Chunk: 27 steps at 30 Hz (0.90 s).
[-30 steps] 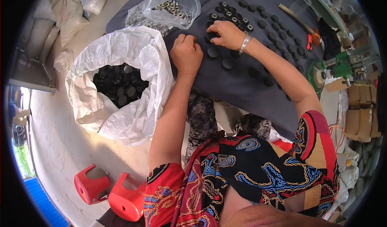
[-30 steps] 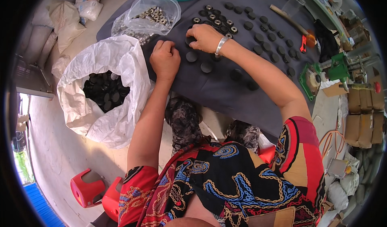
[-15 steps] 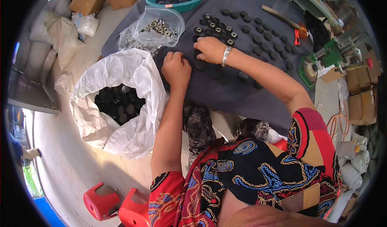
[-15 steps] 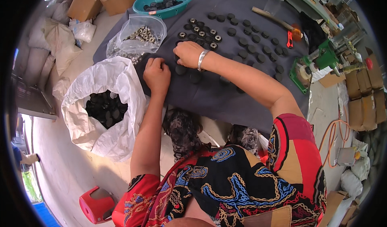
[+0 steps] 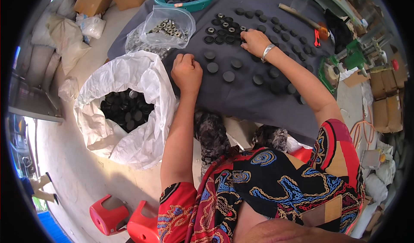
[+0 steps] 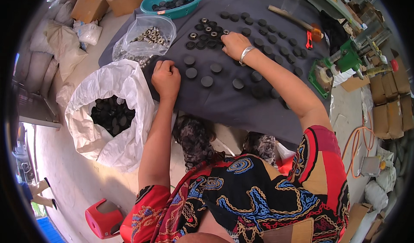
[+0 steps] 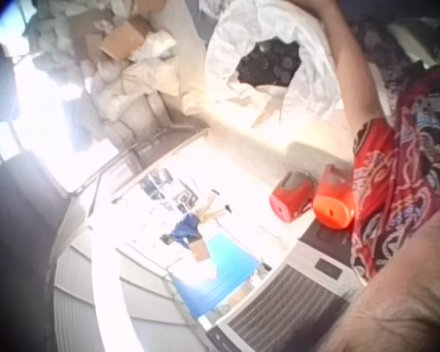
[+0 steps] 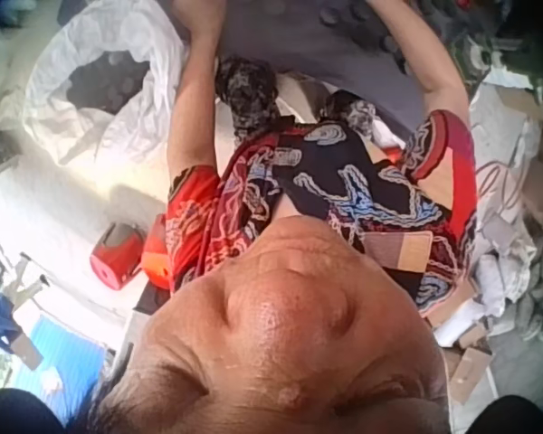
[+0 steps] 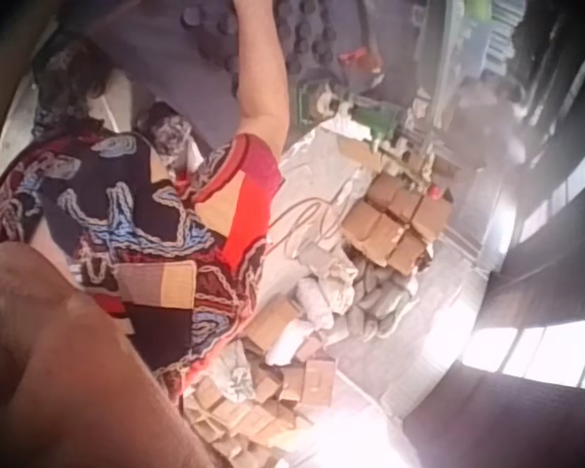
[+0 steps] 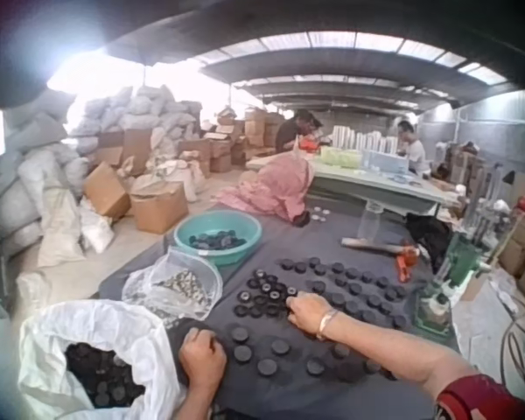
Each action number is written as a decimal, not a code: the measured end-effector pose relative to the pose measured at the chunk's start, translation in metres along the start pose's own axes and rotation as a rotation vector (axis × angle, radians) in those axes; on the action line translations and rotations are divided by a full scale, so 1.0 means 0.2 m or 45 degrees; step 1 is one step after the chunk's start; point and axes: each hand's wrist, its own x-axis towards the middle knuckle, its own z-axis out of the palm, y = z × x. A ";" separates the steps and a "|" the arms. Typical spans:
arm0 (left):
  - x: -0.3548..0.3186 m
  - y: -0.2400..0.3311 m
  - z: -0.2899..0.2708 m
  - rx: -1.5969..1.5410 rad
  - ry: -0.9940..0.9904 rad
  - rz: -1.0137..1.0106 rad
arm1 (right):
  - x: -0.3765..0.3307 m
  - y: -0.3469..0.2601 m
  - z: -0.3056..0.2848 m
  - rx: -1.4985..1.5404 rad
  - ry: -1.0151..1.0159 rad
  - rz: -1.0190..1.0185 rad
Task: Assembling small metal rings into black circular grommets on a work table.
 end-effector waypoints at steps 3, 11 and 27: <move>-0.01 -0.01 -0.01 0.010 0.002 0.005 | 0.00 -0.02 -0.01 0.011 -0.079 -0.038; -0.01 0.00 0.00 0.021 0.002 0.001 | -0.01 0.00 0.01 0.102 -0.089 -0.138; 0.00 -0.01 -0.01 0.007 0.009 0.009 | -0.01 0.01 -0.03 0.134 -0.118 -0.284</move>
